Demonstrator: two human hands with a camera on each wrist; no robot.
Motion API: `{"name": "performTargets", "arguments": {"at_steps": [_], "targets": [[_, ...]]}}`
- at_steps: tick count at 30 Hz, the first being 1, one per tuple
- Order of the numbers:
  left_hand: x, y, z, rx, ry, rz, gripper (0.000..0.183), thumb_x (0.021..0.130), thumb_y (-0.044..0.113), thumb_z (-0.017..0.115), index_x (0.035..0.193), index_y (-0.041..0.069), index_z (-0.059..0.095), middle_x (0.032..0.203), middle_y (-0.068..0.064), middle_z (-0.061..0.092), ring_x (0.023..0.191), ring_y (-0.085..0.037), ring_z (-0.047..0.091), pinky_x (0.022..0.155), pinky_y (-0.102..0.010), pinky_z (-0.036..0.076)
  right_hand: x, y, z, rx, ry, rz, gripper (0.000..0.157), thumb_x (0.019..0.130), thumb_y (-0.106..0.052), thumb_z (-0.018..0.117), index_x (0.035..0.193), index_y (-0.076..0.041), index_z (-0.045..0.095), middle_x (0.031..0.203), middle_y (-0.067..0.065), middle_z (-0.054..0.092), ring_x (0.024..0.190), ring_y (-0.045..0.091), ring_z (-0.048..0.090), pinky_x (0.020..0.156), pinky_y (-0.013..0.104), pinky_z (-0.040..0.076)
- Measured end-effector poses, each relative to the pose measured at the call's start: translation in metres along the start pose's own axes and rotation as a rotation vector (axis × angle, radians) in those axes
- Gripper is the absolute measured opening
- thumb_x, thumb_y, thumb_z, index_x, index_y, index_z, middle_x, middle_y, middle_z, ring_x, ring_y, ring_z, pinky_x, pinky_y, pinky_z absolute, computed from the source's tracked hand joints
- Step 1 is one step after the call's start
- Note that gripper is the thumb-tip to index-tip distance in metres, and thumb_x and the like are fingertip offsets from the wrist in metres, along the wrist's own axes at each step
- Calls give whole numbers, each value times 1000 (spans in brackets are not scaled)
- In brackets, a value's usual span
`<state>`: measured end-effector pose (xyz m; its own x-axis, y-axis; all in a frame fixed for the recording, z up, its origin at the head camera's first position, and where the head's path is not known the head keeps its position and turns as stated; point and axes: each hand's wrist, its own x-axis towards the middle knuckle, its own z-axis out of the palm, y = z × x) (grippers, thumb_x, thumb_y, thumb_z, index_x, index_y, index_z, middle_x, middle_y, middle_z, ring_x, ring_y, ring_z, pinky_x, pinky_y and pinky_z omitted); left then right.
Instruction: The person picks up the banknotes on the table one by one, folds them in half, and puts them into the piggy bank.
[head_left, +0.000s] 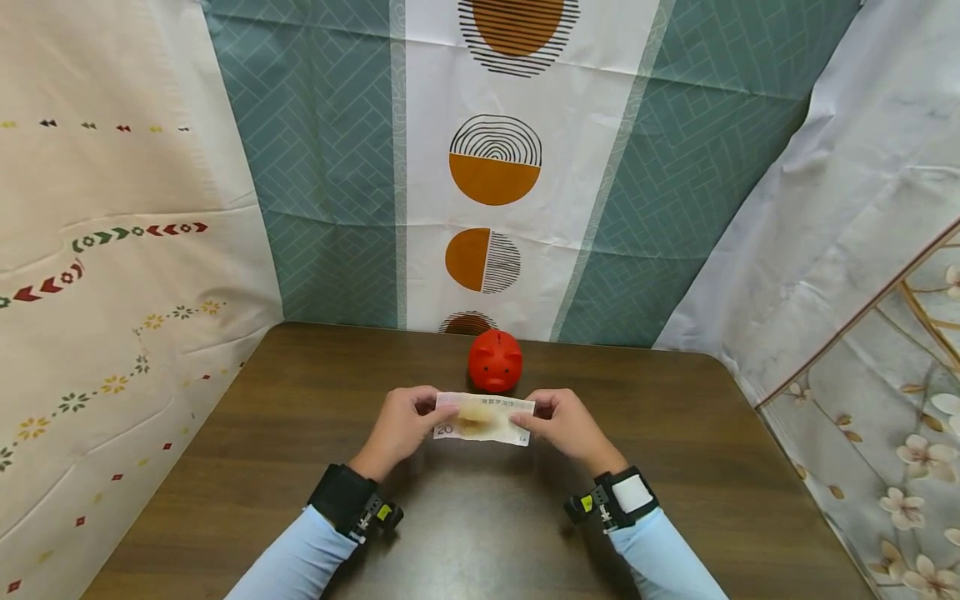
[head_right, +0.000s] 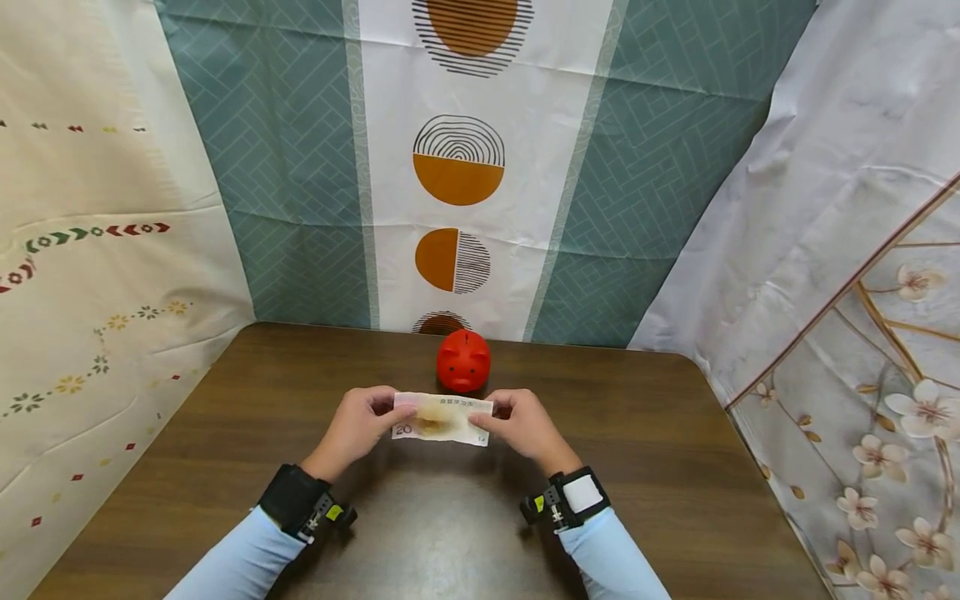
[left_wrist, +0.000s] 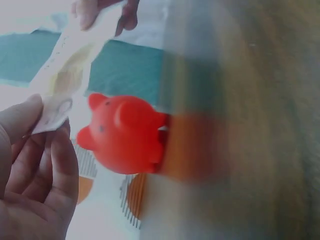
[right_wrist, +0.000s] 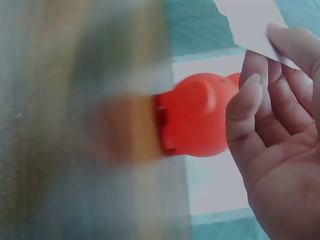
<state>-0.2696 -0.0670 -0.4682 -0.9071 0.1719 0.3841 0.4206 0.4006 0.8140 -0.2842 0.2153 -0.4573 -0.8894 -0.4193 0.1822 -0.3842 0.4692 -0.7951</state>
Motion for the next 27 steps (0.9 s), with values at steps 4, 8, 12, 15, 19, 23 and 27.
{"name": "performTargets", "arguments": {"at_steps": [4, 8, 12, 15, 19, 23, 27], "targets": [[3, 6, -2, -76, -16, 20, 8, 82, 25, 75, 85, 22, 68, 70, 6, 59, 58, -13, 53, 46, -29, 48, -5, -13, -8, -4, 116, -13, 15, 82, -35, 73, 76, -24, 66, 68, -4, 57, 64, 16, 50, 48, 27, 43], [5, 19, -5, -204, -77, 26, 8, 86, 20, 70, 92, 18, 66, 78, 1, 61, 60, -16, 57, 52, -37, 53, -12, -40, -16, 81, 181, -70, 8, 86, -20, 71, 82, -14, 68, 74, 1, 61, 65, 23, 53, 50, 30, 48], [8, 36, -12, -255, -90, 8, 11, 87, 17, 69, 97, 15, 66, 84, -2, 62, 66, -22, 59, 58, -39, 54, -19, -64, -24, 167, 221, -83, 5, 88, -10, 67, 89, -5, 68, 81, 8, 63, 68, 30, 55, 54, 33, 51], [9, 49, -18, -256, -56, 4, 11, 85, 16, 71, 96, 13, 68, 82, -2, 63, 67, -24, 58, 58, -36, 53, -25, -74, -28, 177, 280, -72, 6, 88, -9, 67, 91, -4, 68, 79, 9, 61, 69, 28, 53, 54, 28, 49], [4, 83, -27, -258, 39, 10, 9, 83, 10, 73, 90, 4, 71, 77, -5, 64, 64, -24, 56, 54, -27, 49, -33, -87, -31, 170, 376, -74, 7, 86, -10, 70, 89, -4, 69, 73, 10, 57, 66, 25, 49, 50, 25, 44], [-1, 113, -36, -277, 104, 11, 8, 83, 5, 72, 89, 0, 71, 77, -6, 65, 64, -25, 54, 54, -25, 47, -37, -87, -31, 204, 438, -87, 8, 85, -17, 73, 87, -10, 70, 71, 8, 58, 62, 24, 50, 48, 26, 44], [-3, 124, -41, -351, 103, -8, 7, 84, 3, 71, 89, -2, 70, 76, -8, 64, 65, -32, 53, 53, -24, 46, -41, -90, -32, 251, 463, -88, 8, 84, -17, 73, 86, -10, 70, 72, 9, 58, 61, 24, 50, 48, 26, 45]]}}
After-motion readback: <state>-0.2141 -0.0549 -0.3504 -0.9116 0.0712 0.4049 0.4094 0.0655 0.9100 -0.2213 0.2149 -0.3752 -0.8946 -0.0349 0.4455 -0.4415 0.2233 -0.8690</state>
